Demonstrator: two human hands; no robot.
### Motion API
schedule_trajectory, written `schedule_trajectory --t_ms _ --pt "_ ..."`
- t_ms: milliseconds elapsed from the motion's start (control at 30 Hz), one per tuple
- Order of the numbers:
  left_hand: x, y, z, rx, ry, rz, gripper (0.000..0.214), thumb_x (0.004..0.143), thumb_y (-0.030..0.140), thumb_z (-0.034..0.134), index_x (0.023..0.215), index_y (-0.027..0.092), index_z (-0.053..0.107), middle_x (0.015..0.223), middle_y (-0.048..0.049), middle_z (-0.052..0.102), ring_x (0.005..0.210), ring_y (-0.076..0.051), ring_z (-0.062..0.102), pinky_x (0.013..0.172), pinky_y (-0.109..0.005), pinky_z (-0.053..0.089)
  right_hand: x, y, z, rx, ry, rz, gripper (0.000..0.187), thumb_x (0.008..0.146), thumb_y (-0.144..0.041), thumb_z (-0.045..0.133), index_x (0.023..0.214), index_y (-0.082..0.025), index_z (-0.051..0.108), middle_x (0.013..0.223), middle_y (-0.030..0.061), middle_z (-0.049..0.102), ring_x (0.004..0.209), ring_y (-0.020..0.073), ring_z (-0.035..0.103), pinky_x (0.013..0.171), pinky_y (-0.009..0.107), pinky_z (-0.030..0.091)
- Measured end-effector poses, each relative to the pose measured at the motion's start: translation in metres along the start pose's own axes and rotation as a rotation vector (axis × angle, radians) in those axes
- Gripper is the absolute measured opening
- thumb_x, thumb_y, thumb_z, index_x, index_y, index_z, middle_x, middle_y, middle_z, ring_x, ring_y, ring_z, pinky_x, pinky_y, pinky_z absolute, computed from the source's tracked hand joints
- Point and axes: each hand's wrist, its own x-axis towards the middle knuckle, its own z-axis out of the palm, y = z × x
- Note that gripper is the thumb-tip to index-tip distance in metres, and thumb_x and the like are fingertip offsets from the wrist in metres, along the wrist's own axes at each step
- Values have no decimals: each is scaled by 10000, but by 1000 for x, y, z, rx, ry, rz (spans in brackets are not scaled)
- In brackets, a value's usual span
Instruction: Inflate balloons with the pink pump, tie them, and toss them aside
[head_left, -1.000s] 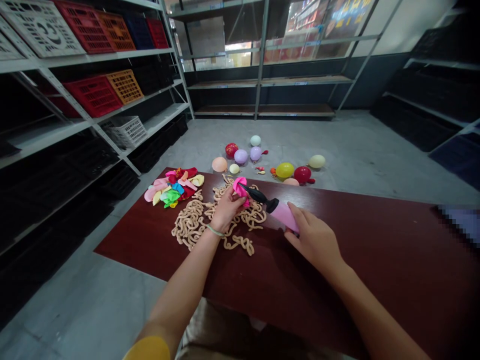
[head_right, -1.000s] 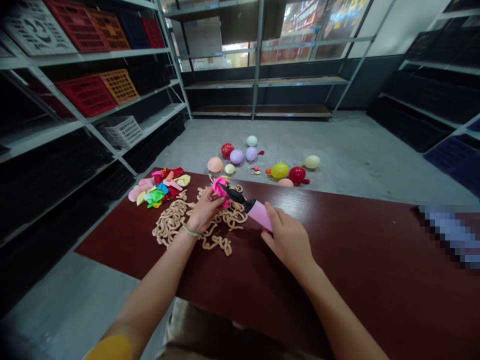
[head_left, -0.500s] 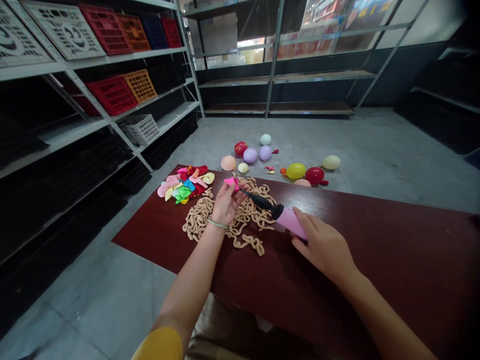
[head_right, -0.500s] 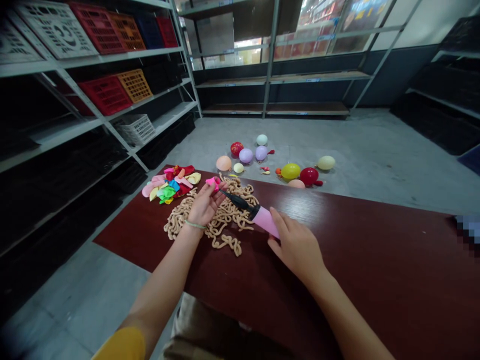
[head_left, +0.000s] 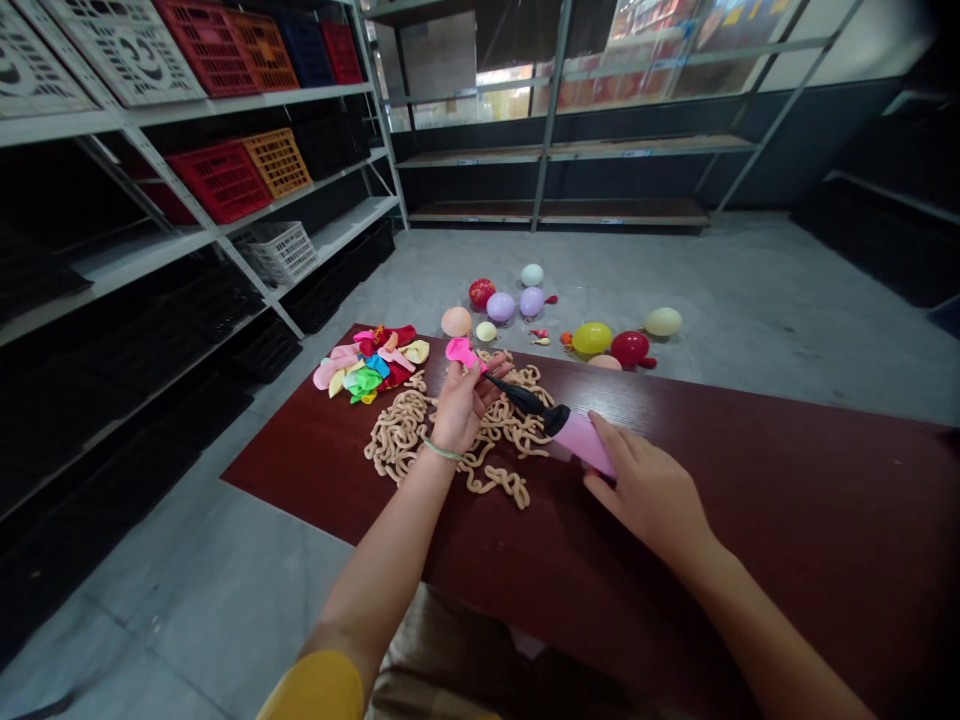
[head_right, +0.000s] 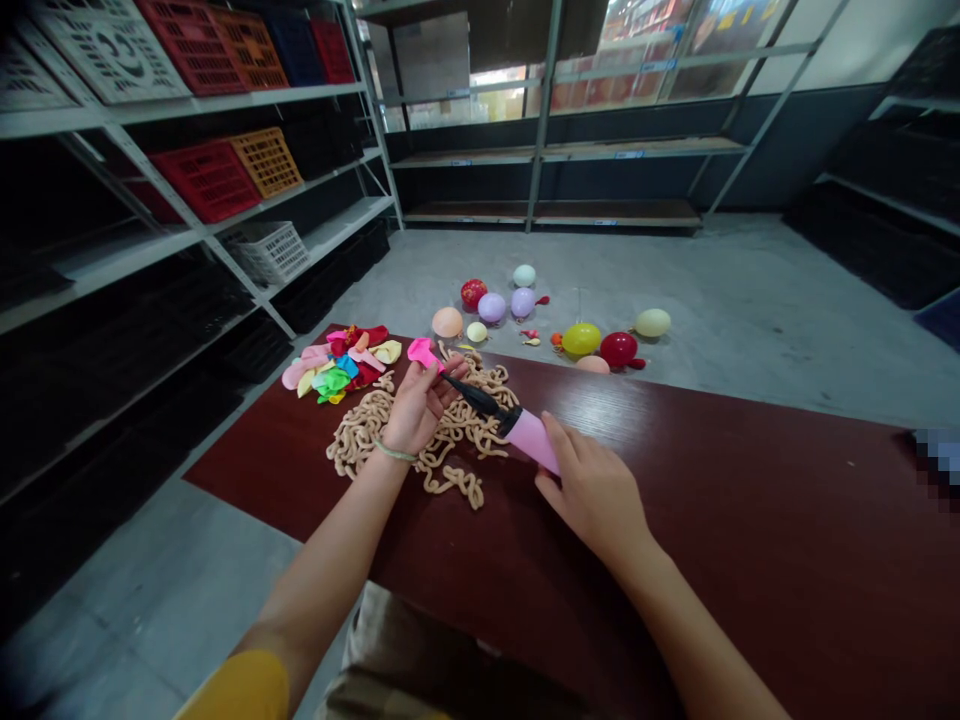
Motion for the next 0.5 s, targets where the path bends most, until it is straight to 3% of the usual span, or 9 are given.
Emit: schedule_trajectory --t_ms 200,500 --pt "0 -6 2 107 37 57 394 856 330 703 1155 245 461 1118 -87 727 1098 -233 688 925 -373 543 0 -1 -1 13 2 19 609 884 -301 539 1454 -143 392 1206 123 667 971 272 652 788 372 506" --pt "0 -19 4 193 16 89 406 876 330 665 1205 216 457 1099 -113 731 1102 -264 681 941 -442 540 1 -8 4 34 49 13 594 881 -274 526 1447 -131 414 1154 122 683 938 256 654 785 356 499"
